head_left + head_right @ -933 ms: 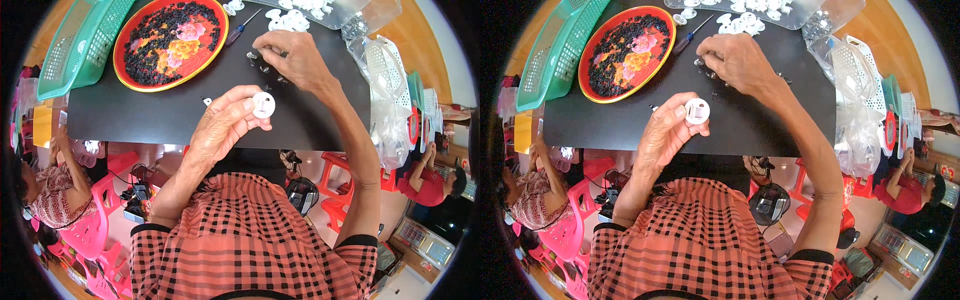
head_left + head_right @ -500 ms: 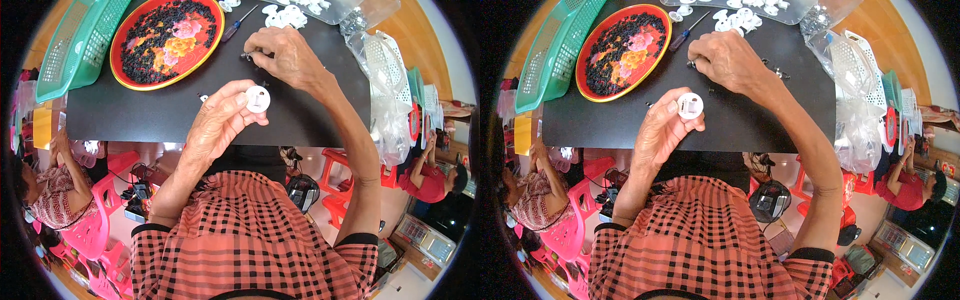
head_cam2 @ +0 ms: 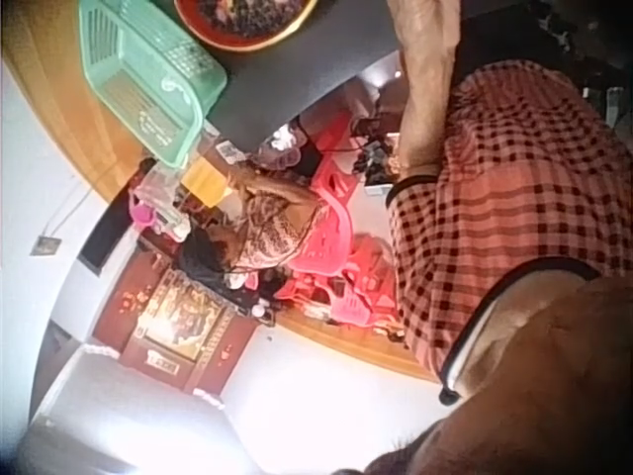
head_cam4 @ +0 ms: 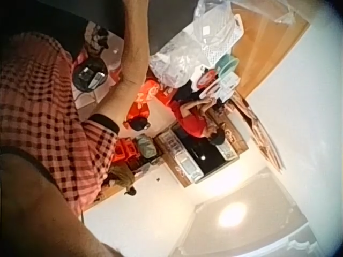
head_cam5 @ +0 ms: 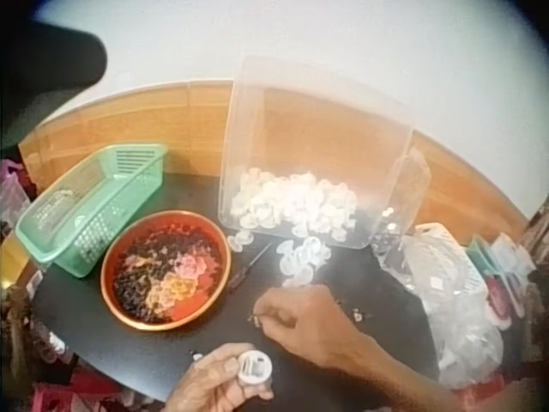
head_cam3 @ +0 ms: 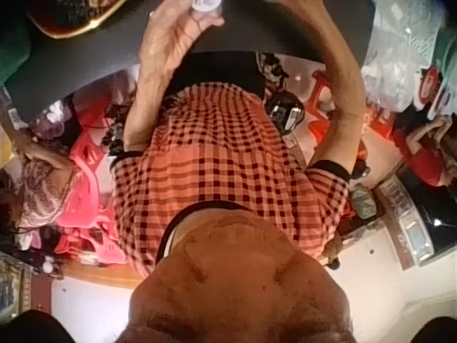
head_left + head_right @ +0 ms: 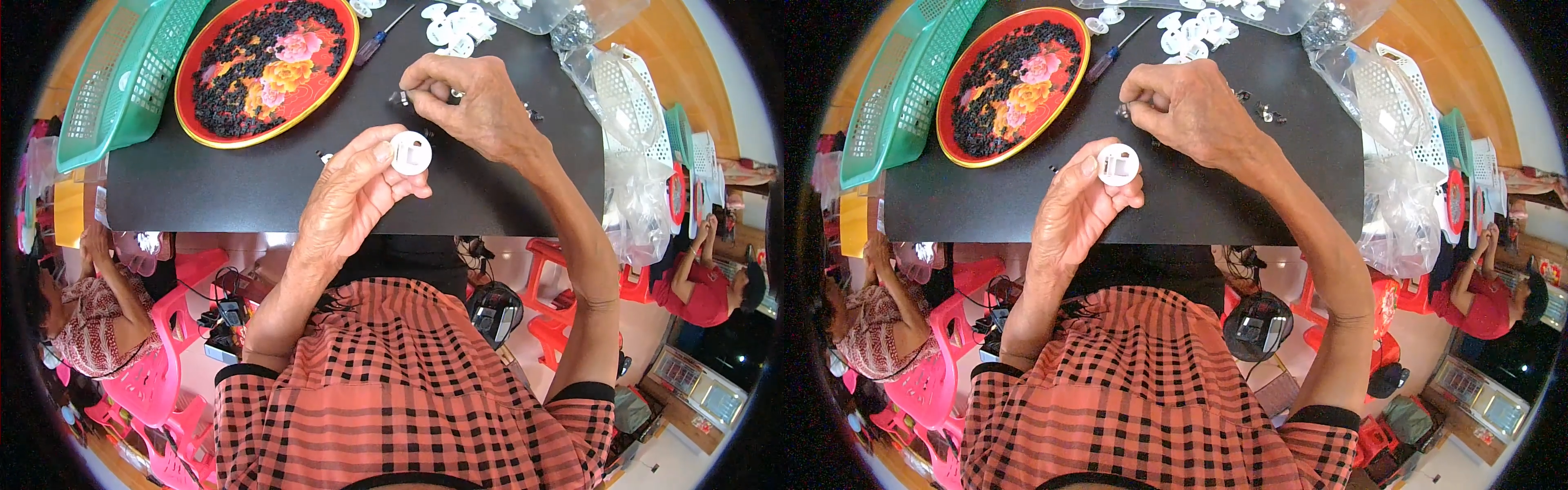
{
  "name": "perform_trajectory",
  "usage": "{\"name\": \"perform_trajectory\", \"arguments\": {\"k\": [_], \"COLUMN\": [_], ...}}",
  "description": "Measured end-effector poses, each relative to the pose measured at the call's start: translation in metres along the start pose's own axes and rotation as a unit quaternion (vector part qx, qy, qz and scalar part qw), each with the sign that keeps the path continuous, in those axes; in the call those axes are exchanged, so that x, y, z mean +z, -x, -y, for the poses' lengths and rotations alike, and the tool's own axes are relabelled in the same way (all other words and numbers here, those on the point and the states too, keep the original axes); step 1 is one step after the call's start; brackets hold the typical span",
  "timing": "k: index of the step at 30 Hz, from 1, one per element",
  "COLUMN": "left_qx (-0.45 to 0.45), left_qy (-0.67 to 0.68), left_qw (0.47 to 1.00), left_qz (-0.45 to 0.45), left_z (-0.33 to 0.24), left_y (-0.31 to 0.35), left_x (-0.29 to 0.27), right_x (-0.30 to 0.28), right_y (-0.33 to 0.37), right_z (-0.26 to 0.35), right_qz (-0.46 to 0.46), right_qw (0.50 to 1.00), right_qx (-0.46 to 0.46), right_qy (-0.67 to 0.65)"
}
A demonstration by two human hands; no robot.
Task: The person assembles small metal parts into white circular housings by hand, then secures them with a screwdriver.
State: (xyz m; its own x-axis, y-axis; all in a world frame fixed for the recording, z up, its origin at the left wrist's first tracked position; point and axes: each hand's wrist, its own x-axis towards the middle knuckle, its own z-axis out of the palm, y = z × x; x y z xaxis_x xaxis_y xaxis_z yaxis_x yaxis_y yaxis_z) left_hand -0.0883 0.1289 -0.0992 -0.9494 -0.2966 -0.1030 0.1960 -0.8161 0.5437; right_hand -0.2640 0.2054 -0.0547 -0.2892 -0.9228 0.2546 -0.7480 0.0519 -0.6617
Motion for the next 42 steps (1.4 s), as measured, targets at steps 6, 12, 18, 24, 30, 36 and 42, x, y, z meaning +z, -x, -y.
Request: {"name": "perform_trajectory", "arguments": {"k": [6,12,18,24,30,36,42], "left_qx": [-0.014,-0.024,-0.040,-0.052,-0.055,-0.055,-0.056], "left_qy": [0.049,0.039,0.016,0.011,0.021,0.001,0.017], "left_qw": [0.997,0.997,0.996,0.996,0.995,0.996,0.995], "left_qz": [0.057,0.064,0.073,0.076,0.078,0.067,0.077], "left_z": [0.003,0.002,0.004,0.001,0.003,0.001,0.000], "left_y": [-0.002,0.000,0.005,0.006,0.005,0.005,0.005], "left_x": [-0.012,-0.009,-0.005,-0.003,-0.005,-0.004,-0.002], "right_x": [-0.004,-0.006,0.005,0.014,0.014,0.013,0.013], "right_y": [0.002,0.003,-0.008,-0.024,-0.032,-0.032,-0.033], "right_z": [0.000,-0.009,-0.009,-0.012,-0.010,-0.009,-0.005], "right_qz": [-0.026,-0.039,-0.022,0.028,0.109,0.098,0.103], "right_qw": [0.999,0.999,0.997,0.974,0.969,0.976,0.964], "right_qx": [0.038,0.024,-0.054,-0.188,-0.185,-0.172,-0.224], "right_qy": [0.028,0.027,0.049,0.122,0.120,0.088,0.100]}}
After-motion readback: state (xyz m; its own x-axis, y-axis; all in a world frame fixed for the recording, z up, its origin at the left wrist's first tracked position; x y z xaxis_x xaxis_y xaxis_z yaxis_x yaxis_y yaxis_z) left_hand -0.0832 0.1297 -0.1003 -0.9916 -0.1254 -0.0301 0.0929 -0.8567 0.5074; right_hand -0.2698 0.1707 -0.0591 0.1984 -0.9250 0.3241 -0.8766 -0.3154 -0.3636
